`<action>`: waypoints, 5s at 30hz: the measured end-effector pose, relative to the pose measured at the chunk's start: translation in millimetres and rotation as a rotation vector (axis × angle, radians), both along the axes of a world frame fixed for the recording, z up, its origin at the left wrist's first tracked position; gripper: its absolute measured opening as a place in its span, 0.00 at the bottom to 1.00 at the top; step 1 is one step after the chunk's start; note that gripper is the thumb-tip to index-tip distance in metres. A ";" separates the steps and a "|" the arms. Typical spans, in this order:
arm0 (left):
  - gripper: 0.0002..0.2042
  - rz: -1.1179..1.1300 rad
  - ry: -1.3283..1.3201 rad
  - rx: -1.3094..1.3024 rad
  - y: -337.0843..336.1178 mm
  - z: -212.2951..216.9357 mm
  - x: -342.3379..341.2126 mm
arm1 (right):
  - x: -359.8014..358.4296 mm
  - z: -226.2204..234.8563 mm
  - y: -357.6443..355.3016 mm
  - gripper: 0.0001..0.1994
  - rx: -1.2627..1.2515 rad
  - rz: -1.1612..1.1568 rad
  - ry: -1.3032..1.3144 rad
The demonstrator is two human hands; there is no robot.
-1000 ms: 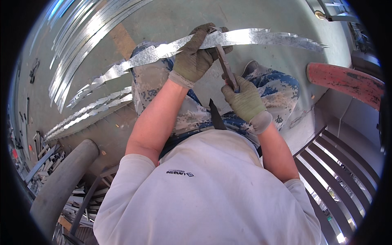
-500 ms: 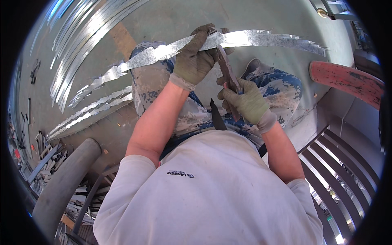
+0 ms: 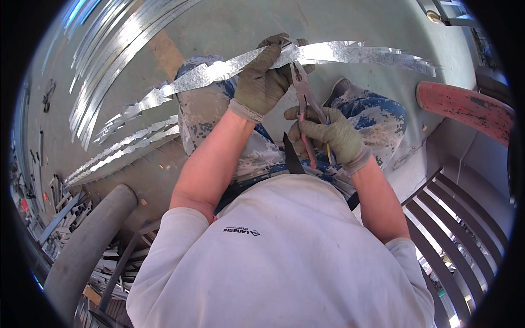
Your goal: The person uses tin snips to cut a long, curved metal strip into shorter segments while kneeling on a metal surface. The person repeatedly positions the snips and cuts along the strip, producing small cut pieces that fall away.
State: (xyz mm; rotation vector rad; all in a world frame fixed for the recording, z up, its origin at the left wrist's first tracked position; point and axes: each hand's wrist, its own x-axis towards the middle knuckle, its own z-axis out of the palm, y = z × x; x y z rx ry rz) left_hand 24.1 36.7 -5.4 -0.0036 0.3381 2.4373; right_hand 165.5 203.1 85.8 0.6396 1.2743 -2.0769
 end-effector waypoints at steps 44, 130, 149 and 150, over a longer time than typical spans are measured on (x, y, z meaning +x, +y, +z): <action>0.18 -0.046 0.112 -0.162 3.9 -9.6 5.7 | 24.1 -21.6 -2.9 0.19 0.355 -0.060 0.093; 0.12 0.135 -0.024 -0.374 24.9 -32.1 7.6 | -3.0 -25.5 -45.9 0.34 1.250 0.270 0.074; 0.13 0.201 0.259 -0.669 21.9 -92.2 -14.5 | -16.5 2.2 -55.6 0.44 1.429 0.528 0.086; 0.13 0.192 0.297 -0.758 25.6 -85.5 -16.8 | -19.6 3.8 -54.0 0.44 1.419 0.539 0.065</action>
